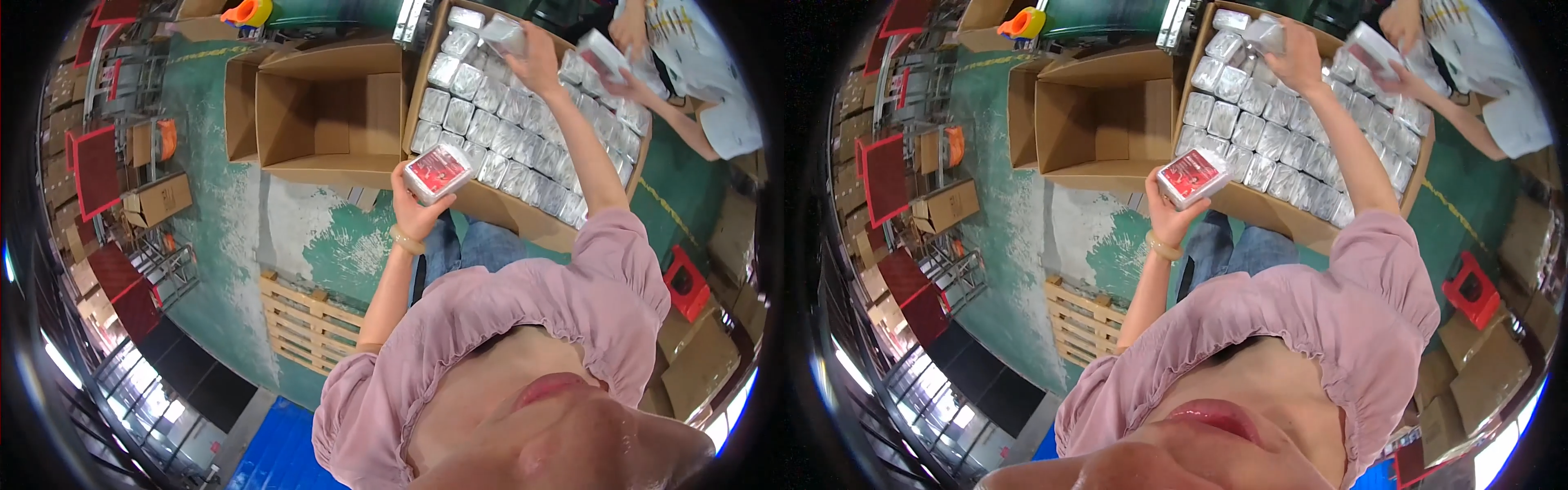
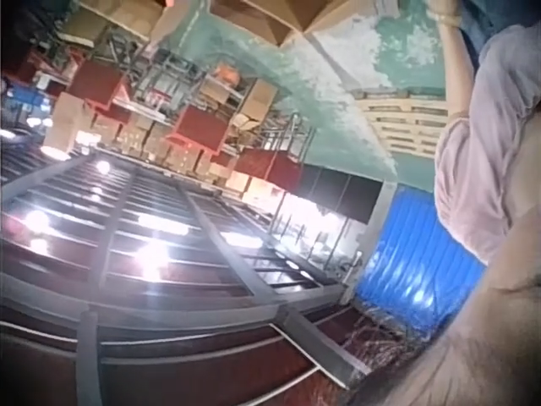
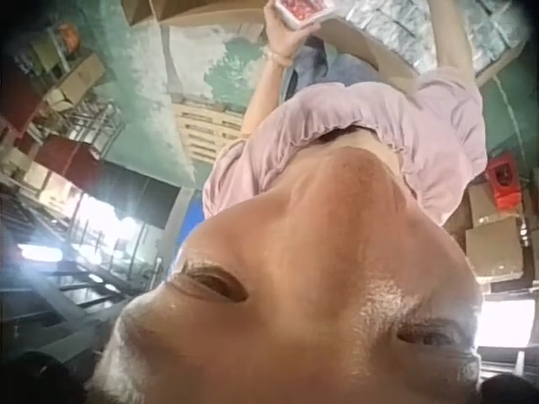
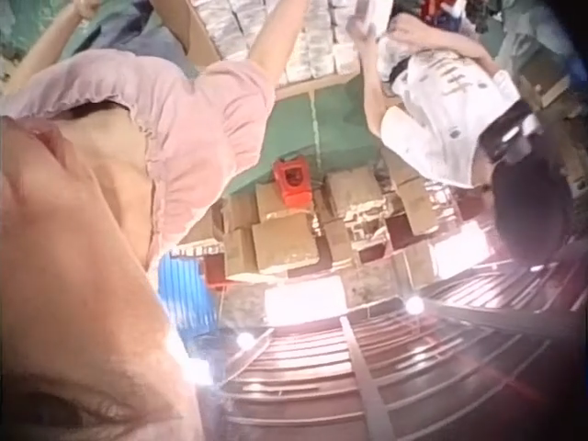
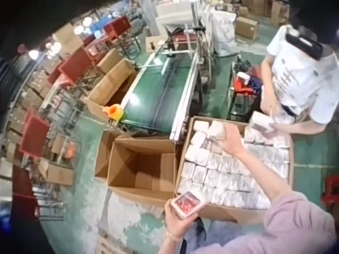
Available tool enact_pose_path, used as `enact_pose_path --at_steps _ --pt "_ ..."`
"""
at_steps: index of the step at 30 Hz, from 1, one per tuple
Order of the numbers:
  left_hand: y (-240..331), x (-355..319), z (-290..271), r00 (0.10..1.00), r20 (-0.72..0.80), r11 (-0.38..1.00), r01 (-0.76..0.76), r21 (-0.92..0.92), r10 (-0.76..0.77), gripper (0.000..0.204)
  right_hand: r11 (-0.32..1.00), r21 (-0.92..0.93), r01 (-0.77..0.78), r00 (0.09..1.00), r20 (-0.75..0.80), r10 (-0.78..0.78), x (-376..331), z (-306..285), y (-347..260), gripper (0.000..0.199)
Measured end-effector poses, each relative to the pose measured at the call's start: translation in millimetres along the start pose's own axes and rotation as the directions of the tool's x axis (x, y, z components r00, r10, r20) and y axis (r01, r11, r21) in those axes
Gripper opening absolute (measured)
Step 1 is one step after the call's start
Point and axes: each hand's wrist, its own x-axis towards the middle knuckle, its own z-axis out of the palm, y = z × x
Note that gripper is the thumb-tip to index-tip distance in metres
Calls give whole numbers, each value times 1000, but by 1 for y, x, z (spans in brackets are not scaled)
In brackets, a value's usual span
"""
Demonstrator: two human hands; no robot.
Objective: Packing individual product boxes into larger cardboard shipping containers at a factory.
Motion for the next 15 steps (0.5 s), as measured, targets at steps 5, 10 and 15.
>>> enact_pose_path --at_steps 5,10,15 --pt "12 1 -2 998 -29 989 43 -140 -48 87 873 300 -384 921 63 383 -79 -42 7 67" --pt "8 6 -12 994 -50 985 89 -147 -97 88 781 -2 -624 709 420 567 -152 -53 18 78" --pt "8 4 -18 988 -63 982 127 -143 -138 86 994 27 -104 956 277 93 -105 -55 -35 76"
